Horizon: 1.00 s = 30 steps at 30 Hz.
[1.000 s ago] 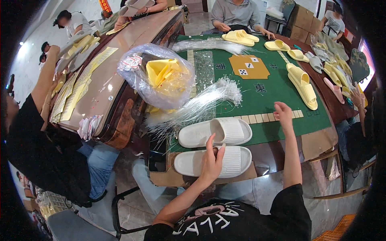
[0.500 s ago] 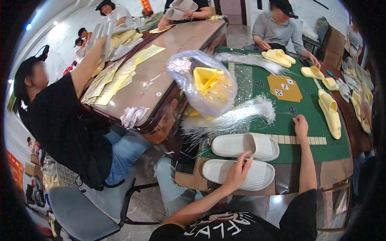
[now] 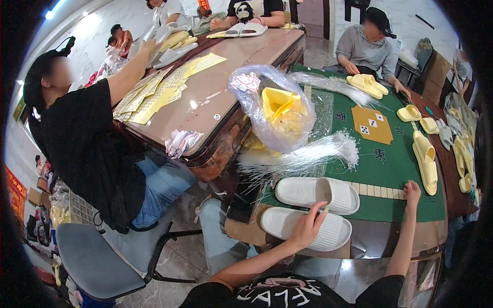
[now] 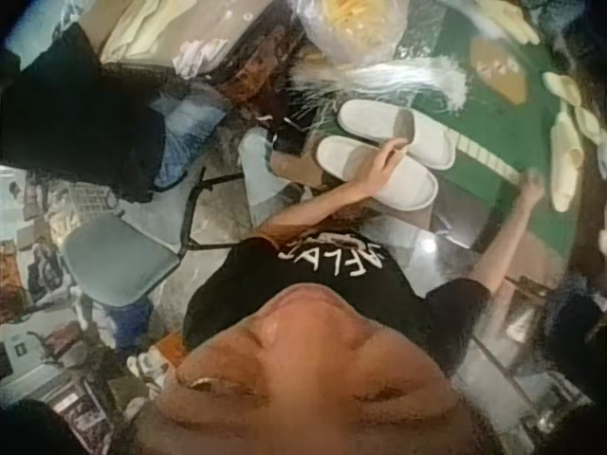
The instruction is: The person secures slippers together in pairs by threading plastic fasteners through them by hand.
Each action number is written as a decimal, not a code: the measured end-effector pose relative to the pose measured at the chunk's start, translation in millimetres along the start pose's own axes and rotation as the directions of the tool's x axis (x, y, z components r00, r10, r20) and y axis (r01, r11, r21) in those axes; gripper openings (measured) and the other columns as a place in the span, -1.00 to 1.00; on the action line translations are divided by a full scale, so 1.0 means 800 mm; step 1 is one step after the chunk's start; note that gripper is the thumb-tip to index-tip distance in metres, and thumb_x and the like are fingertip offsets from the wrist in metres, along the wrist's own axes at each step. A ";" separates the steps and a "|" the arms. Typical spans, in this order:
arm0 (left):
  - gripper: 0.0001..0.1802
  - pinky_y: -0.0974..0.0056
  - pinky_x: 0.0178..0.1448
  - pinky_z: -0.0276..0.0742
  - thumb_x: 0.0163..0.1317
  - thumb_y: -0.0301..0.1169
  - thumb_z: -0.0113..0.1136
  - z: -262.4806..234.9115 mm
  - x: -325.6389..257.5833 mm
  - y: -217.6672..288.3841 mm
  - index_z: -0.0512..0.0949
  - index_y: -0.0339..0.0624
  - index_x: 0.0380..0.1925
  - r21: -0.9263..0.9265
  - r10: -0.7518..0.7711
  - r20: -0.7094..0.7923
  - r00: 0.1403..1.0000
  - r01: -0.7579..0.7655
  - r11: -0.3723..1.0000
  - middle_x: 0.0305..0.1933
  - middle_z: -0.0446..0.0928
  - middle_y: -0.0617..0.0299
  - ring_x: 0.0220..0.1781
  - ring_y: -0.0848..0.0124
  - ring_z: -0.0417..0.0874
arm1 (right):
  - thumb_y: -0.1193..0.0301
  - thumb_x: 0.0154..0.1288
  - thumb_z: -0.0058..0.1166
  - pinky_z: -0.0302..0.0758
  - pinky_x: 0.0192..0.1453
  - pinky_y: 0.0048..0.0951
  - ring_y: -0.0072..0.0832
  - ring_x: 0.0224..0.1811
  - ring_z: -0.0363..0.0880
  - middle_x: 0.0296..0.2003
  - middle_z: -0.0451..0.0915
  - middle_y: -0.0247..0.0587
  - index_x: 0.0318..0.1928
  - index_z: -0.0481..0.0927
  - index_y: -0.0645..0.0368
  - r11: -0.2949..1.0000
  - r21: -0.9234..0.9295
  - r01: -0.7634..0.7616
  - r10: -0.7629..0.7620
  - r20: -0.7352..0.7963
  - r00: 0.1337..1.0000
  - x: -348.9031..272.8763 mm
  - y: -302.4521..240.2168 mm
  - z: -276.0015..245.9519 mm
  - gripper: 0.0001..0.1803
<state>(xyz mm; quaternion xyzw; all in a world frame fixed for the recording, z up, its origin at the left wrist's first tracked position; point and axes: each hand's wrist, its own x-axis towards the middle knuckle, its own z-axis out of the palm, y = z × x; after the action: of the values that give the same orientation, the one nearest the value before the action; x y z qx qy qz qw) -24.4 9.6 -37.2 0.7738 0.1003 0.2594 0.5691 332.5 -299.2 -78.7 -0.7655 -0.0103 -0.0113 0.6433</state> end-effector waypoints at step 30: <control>-0.56 0.11 -0.40 0.35 0.30 -0.31 -0.06 -0.006 -0.002 0.010 0.18 -0.14 0.15 -0.089 -0.138 0.043 0.990 0.141 0.986 -0.54 0.46 -0.03 -0.51 0.07 0.50 | 0.18 0.40 -0.21 0.00 -0.64 -0.69 -0.79 -0.70 0.01 -0.70 0.10 -0.57 -0.27 0.40 0.08 0.807 0.562 0.182 -0.034 -0.264 0.964 -0.062 -0.044 -0.041 -0.75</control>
<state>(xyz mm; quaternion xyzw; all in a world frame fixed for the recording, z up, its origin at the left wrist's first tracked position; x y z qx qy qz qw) -29.6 10.5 -29.3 0.7426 0.1319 0.2091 0.6224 281.9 -325.6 -39.7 -0.5233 0.0211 -0.1373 0.8407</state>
